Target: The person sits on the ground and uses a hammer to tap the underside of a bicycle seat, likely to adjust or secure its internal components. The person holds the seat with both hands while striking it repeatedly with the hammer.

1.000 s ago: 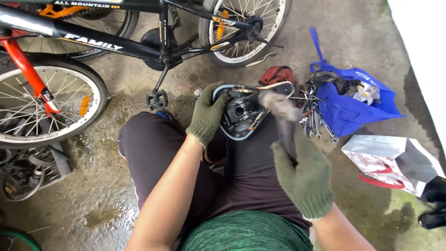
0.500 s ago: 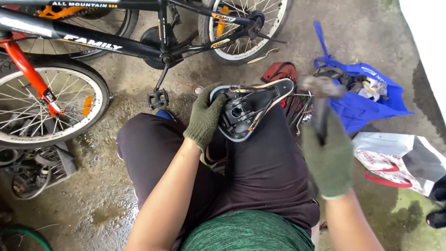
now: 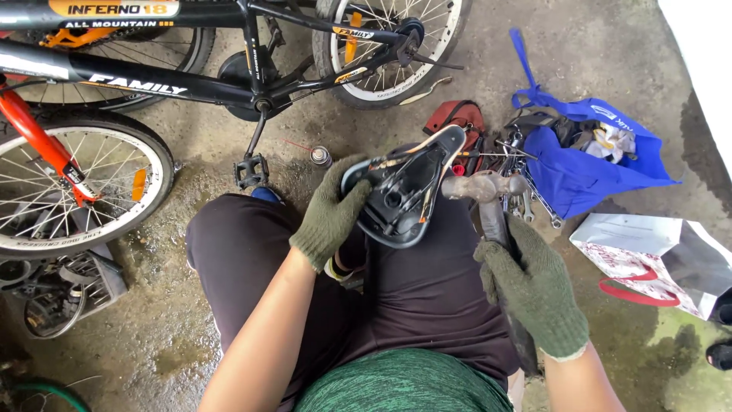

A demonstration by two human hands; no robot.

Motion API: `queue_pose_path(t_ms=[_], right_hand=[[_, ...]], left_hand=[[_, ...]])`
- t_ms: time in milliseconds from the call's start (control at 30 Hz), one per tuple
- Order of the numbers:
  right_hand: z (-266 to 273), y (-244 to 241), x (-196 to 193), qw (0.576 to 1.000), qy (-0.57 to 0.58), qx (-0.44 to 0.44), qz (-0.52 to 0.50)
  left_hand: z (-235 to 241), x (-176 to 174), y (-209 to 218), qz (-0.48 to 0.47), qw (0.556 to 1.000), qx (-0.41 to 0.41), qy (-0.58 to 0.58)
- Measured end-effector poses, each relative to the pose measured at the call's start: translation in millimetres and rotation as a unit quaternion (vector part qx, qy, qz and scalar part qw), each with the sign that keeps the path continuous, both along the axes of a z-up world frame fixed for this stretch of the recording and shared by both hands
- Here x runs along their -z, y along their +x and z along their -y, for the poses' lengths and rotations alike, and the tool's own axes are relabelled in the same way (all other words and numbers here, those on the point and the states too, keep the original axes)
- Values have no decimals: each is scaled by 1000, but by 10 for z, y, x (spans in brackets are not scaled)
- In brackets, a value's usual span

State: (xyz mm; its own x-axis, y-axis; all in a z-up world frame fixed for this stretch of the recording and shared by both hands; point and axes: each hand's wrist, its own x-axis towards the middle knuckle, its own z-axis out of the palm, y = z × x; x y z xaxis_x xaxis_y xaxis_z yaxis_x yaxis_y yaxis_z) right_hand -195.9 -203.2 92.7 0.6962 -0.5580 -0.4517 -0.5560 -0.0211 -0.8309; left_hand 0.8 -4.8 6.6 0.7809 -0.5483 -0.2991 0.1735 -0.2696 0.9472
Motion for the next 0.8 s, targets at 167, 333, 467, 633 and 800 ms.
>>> queue_pose_path(t_ms=[167,333,467,633,800], right_hand=[[430,-82,420,952,264,50,146],[376,272,-273,983,176,-13,-58],[462,289,-136,978,201,59,12],[188,405,-47,965,252,31,68],[58,427,117,961,268,63,-15]], left_hand=[[-53,73,-71,36,999,-5,33],[-83,20,-75,81,996,-18,9],[-124,65,-63,104,993,-48,17],[-88,236,-90,152,986,-75,-12],[-86,134,-73,161,983,-74,-48]])
